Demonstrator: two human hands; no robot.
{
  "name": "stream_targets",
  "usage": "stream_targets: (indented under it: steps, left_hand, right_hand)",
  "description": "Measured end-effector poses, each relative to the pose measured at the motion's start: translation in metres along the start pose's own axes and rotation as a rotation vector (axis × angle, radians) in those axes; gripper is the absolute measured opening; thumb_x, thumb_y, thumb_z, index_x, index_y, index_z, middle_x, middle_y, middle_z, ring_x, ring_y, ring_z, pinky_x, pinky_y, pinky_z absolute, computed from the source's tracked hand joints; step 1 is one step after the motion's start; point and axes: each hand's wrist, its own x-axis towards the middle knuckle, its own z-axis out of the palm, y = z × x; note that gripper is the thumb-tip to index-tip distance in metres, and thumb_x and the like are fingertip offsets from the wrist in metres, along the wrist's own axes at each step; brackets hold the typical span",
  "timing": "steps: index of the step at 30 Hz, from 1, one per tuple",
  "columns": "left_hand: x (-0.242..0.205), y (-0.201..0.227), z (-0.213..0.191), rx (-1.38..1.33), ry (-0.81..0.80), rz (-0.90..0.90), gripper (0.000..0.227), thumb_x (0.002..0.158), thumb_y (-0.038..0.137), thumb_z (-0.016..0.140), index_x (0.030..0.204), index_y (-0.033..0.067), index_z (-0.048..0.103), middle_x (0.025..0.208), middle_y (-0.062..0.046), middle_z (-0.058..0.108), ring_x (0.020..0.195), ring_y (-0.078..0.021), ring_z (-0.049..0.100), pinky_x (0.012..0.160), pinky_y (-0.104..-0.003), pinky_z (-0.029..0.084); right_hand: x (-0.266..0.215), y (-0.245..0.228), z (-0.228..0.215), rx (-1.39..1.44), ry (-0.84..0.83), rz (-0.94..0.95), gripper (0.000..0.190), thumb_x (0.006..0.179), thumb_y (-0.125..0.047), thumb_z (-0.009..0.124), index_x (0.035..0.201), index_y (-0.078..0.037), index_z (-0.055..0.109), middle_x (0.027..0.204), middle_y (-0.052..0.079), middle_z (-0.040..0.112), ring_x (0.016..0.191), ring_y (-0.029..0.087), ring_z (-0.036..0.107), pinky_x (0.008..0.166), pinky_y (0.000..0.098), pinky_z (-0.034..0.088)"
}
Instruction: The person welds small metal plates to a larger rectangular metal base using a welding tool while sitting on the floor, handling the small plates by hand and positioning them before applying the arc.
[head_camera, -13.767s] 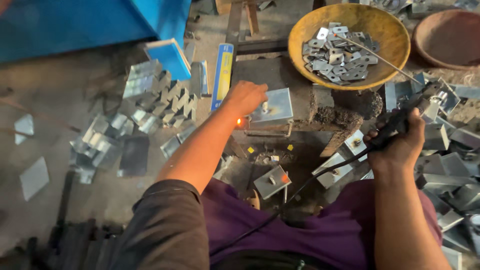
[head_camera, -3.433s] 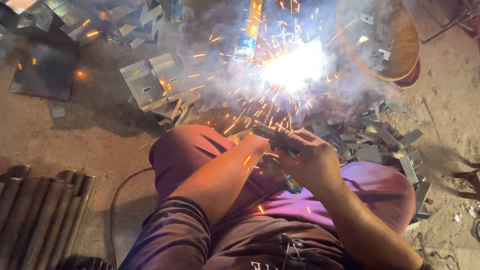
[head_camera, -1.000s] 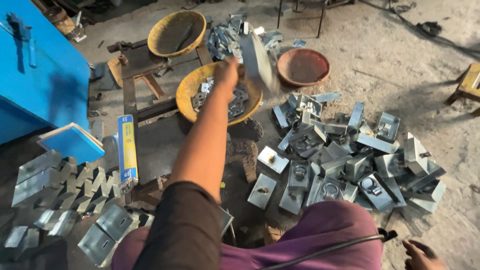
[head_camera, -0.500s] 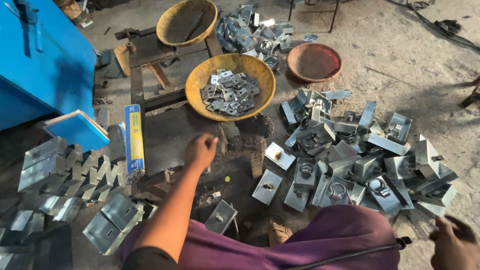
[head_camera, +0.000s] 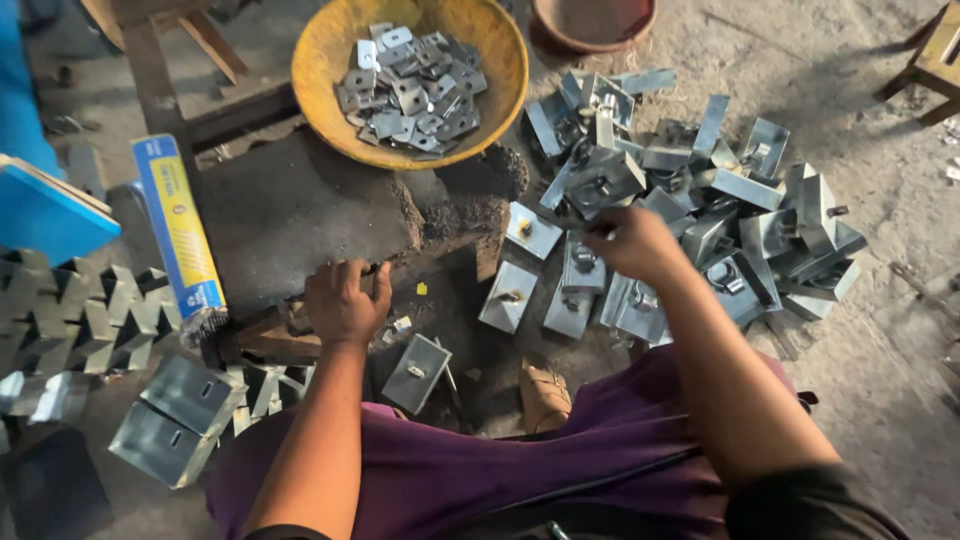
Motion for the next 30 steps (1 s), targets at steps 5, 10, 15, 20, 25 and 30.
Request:
stream_targets:
  steps: [5,10,15,20,25,30]
  left_hand:
    - [0.002,0.005,-0.008,0.018,-0.069,-0.032,0.03,0.094,0.042,0.074,0.091,0.014,0.063,0.087,-0.005,0.063,0.083,-0.0297,0.062,0.074,-0.045,0.045]
    - [0.005,0.009,-0.014,0.005,-0.065,-0.013,0.028,0.095,0.041,0.073,0.092,0.0147,0.065,0.086,-0.005,0.061,0.081,-0.029,0.06,0.073,-0.045,0.045]
    - [0.009,0.012,-0.021,0.066,-0.161,-0.029,0.029,0.091,0.042,0.073,0.09,0.0139,0.066,0.084,-0.006,0.061,0.078,-0.0296,0.059,0.072,-0.046,0.045]
    - [0.009,0.015,-0.023,0.036,-0.217,-0.05,0.028,0.091,0.04,0.072,0.091,0.0124,0.069,0.082,-0.007,0.06,0.076,-0.0299,0.058,0.07,-0.046,0.045]
    - [0.012,0.015,-0.025,0.018,-0.249,-0.051,0.03,0.089,0.04,0.071,0.093,0.0109,0.071,0.081,-0.007,0.061,0.074,-0.0282,0.06,0.067,-0.045,0.045]
    - [0.012,0.015,-0.025,0.024,-0.252,-0.05,0.031,0.088,0.041,0.07,0.093,0.011,0.071,0.083,-0.006,0.064,0.075,-0.0272,0.061,0.069,-0.044,0.046]
  right_hand:
    - [0.087,0.081,0.177,-0.401,-0.379,-0.217,0.04,0.084,-0.046,0.072,0.101,-0.011,0.08,0.101,0.017,0.075,0.094,0.037,0.071,0.082,0.0485,0.057]
    - [0.079,0.124,0.284,-0.198,-0.512,-0.055,0.039,0.08,-0.044,0.074,0.101,-0.012,0.079,0.1,0.016,0.076,0.095,0.036,0.074,0.085,0.046,0.058]
    - [0.064,0.118,0.324,-0.488,-0.642,-0.126,0.031,0.082,-0.029,0.071,0.108,-0.015,0.076,0.107,0.016,0.075,0.102,0.037,0.071,0.086,0.047,0.058]
    - [0.068,0.112,0.343,-0.067,-0.23,0.426,0.035,0.083,-0.015,0.068,0.118,-0.018,0.072,0.108,0.018,0.074,0.104,0.04,0.07,0.088,0.049,0.056]
    - [0.086,0.115,0.372,-0.149,-0.327,0.372,0.026,0.088,-0.025,0.071,0.111,-0.015,0.073,0.109,0.019,0.073,0.106,0.041,0.069,0.088,0.0499,0.056]
    - [0.093,0.125,0.392,-0.188,-0.292,0.287,0.024,0.089,-0.014,0.06,0.107,-0.014,0.074,0.109,0.02,0.073,0.103,0.041,0.07,0.088,0.0508,0.056]
